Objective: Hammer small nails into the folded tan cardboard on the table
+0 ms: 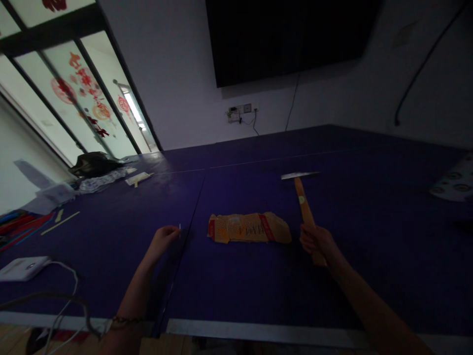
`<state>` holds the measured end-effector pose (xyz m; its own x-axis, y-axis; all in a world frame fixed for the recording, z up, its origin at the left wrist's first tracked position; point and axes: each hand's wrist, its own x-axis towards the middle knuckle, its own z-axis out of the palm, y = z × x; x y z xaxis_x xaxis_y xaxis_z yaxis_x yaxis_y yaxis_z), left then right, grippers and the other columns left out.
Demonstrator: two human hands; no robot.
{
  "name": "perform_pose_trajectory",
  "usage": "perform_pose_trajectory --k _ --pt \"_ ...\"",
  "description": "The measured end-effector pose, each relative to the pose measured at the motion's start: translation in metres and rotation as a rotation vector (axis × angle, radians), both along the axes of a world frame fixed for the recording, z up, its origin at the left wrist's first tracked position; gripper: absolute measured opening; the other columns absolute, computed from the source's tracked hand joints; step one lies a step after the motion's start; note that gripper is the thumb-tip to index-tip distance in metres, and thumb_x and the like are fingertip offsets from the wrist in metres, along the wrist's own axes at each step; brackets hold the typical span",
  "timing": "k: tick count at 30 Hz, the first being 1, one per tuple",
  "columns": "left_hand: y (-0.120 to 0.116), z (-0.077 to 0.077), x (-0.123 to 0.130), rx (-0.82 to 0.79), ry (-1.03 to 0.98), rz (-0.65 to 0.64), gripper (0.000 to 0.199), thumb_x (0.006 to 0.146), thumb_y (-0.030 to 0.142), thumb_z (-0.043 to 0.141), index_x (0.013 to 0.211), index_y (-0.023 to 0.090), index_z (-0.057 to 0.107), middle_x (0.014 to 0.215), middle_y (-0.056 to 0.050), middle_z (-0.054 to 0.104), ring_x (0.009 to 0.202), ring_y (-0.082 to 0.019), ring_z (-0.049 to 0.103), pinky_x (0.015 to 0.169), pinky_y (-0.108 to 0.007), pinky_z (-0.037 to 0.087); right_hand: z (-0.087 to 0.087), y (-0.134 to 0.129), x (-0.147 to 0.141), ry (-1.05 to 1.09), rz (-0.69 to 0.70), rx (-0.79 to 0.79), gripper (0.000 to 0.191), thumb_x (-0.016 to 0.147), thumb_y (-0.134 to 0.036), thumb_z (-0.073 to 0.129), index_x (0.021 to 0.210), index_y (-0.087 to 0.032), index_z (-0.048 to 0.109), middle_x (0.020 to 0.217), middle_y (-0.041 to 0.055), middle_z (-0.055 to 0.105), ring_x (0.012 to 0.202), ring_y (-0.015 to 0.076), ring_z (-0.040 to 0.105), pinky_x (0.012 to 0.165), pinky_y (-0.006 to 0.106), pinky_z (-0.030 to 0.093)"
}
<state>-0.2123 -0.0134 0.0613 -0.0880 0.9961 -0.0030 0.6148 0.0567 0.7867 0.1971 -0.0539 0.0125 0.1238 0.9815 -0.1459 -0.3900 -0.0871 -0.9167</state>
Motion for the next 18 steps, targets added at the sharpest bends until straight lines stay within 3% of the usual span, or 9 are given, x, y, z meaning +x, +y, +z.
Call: perform_pose_trajectory --k 5,9,14,18 --pt "0.006 -0.013 0.080 0.125 -0.425 -0.250 0.024 0.066 0.038 0.056 0.066 0.015 0.050 0.062 -0.001 0.058 0.057 -0.011 0.052 0.057 -0.021 0.040 -0.005 0.003 0.000 -0.006 0.016 -0.021 0.042 0.047 -0.043 0.071 0.047 -0.018 0.036 0.035 -0.0091 0.031 0.025 0.0021 0.026 0.025 0.017 0.024" --pt "0.017 -0.037 0.129 0.189 -0.457 -0.352 0.016 0.070 0.032 0.053 0.070 0.016 0.050 0.068 -0.002 0.062 0.065 -0.012 0.056 0.063 -0.023 0.042 -0.007 0.005 0.001 -0.018 0.025 -0.039 0.041 0.047 -0.042 0.070 0.046 -0.018 0.036 0.034 -0.0087 0.031 0.025 0.0020 0.025 0.025 0.018 0.024" --pt "0.025 -0.063 0.147 0.294 -0.194 -0.286 0.016 0.069 0.030 0.057 0.067 0.014 0.060 0.069 -0.003 0.062 0.068 -0.014 0.055 0.064 -0.025 0.042 -0.005 0.004 0.000 -0.025 0.022 -0.054 0.040 0.046 -0.041 0.070 0.047 -0.019 0.037 0.034 -0.0090 0.031 0.025 0.0024 0.025 0.024 0.018 0.023" --pt "0.023 -0.069 0.143 0.306 -0.069 -0.306 0.016 0.070 0.029 0.058 0.071 0.014 0.064 0.071 -0.004 0.063 0.067 -0.014 0.055 0.063 -0.024 0.041 -0.003 0.003 -0.001 -0.020 0.026 -0.067 0.042 0.045 -0.042 0.071 0.046 -0.019 0.036 0.034 -0.0089 0.031 0.025 0.0021 0.024 0.024 0.018 0.023"
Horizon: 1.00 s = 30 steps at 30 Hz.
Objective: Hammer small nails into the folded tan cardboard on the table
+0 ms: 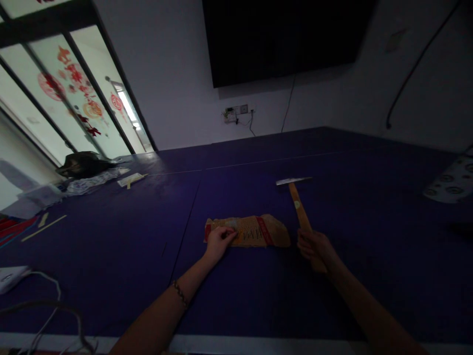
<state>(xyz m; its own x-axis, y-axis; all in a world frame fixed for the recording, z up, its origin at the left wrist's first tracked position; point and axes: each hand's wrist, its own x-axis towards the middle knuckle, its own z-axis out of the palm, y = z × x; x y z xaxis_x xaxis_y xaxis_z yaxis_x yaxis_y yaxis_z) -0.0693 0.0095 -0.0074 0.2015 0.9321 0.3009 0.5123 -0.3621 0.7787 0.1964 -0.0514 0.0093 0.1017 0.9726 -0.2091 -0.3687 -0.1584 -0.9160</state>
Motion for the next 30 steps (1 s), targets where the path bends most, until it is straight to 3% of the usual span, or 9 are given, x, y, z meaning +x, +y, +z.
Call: perform_pose_trajectory --k 19,30 --pt "-0.0072 0.0002 -0.0018 0.074 0.058 -0.009 0.009 0.071 0.022 0.055 0.072 0.015 0.060 0.067 -0.001 0.056 0.064 -0.012 0.051 0.059 -0.023 0.040 0.0031 -0.0021 -0.0025 -0.048 0.022 -0.062 0.044 0.045 -0.044 0.070 0.048 -0.019 0.034 0.034 -0.0090 0.031 0.025 0.0026 0.025 0.025 0.018 0.023" --pt "-0.0080 0.0020 -0.0026 0.063 0.032 -0.011 0.007 0.070 0.022 0.059 0.071 0.016 0.062 0.068 -0.001 0.060 0.067 -0.013 0.054 0.063 -0.024 0.042 0.0029 -0.0031 -0.0032 -0.033 -0.002 -0.057 0.044 0.042 -0.044 0.071 0.048 -0.018 0.036 0.034 -0.0090 0.033 0.025 0.0024 0.026 0.025 0.018 0.024"
